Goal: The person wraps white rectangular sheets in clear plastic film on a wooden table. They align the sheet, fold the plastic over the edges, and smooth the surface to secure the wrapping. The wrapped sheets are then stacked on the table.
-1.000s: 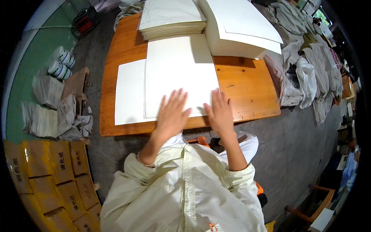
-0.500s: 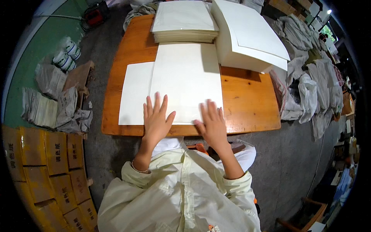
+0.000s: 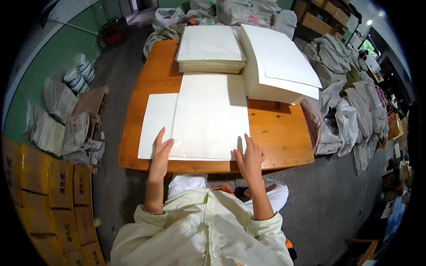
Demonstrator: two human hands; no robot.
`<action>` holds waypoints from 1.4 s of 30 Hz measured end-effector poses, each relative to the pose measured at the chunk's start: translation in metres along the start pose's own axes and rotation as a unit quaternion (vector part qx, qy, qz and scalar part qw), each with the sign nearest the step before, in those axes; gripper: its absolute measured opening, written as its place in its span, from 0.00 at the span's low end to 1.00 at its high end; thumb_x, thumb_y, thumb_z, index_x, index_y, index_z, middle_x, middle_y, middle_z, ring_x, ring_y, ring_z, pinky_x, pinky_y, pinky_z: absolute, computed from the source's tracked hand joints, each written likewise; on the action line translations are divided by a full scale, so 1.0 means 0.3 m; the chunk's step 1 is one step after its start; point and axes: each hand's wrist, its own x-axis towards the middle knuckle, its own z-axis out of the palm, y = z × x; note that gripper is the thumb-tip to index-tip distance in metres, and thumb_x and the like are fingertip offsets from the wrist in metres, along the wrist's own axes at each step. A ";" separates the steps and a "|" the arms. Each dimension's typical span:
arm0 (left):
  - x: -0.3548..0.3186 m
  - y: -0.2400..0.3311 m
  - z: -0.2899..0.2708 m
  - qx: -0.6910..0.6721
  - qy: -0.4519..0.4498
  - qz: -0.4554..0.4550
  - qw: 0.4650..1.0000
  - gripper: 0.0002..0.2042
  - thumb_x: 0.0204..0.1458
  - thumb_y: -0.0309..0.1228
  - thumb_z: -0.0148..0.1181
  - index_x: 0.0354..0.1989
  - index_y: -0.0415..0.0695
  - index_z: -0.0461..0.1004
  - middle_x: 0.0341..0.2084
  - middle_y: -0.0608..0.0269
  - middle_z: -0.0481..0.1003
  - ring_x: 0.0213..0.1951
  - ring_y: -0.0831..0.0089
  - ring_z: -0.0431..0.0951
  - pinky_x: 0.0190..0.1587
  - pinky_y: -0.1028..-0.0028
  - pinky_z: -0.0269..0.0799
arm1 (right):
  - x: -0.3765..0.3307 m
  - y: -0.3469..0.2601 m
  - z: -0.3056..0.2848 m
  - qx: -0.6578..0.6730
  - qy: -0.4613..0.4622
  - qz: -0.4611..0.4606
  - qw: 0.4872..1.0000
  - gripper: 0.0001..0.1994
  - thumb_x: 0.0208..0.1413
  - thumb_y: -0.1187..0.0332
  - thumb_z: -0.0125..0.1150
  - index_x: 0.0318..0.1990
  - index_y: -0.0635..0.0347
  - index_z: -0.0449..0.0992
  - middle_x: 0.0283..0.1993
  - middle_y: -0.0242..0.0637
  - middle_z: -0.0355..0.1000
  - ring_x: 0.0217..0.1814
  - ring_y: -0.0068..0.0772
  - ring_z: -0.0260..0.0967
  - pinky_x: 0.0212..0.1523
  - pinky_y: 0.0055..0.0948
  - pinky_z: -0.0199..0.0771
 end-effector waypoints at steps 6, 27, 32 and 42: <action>0.017 0.027 -0.064 -0.287 -0.135 -0.134 0.939 0.26 0.60 0.33 0.48 0.64 0.38 0.51 0.59 0.48 0.59 0.57 0.59 0.64 0.56 0.62 0.64 | 0.071 0.109 -0.022 0.189 0.015 0.000 0.982 0.33 0.47 0.75 0.63 0.62 0.69 0.56 0.56 0.53 0.64 0.55 0.47 0.65 0.54 0.35 0.65; -0.388 0.151 0.150 -0.161 0.038 -0.067 0.984 0.19 0.57 0.25 0.47 0.55 0.28 0.55 0.40 0.46 0.72 0.31 0.62 0.79 0.24 0.72 0.78 | -0.109 -0.078 -0.255 0.576 -0.172 0.153 0.784 0.23 0.63 0.68 0.47 0.64 0.63 0.57 0.24 0.33 0.70 0.21 0.18 0.67 0.22 0.17 0.66; -0.134 0.297 0.069 -0.173 0.053 0.078 0.980 0.07 0.57 0.28 0.53 0.37 0.37 0.72 0.25 0.61 0.75 0.22 0.75 0.75 0.20 0.77 0.71 | -0.137 -0.061 -0.270 0.642 -0.280 0.098 0.707 0.23 0.66 0.64 0.42 0.67 0.58 0.53 0.49 0.41 0.71 0.30 0.19 0.69 0.32 0.18 0.69; 0.868 0.428 0.357 -0.270 -0.141 0.076 0.949 0.16 0.59 0.25 0.47 0.51 0.25 0.60 0.44 0.47 0.71 0.43 0.63 0.77 0.42 0.76 0.79 | -0.457 0.116 -0.316 0.587 -0.191 0.236 0.751 0.20 0.64 0.64 0.46 0.60 0.62 0.64 0.54 0.39 0.70 0.40 0.25 0.69 0.39 0.23 0.68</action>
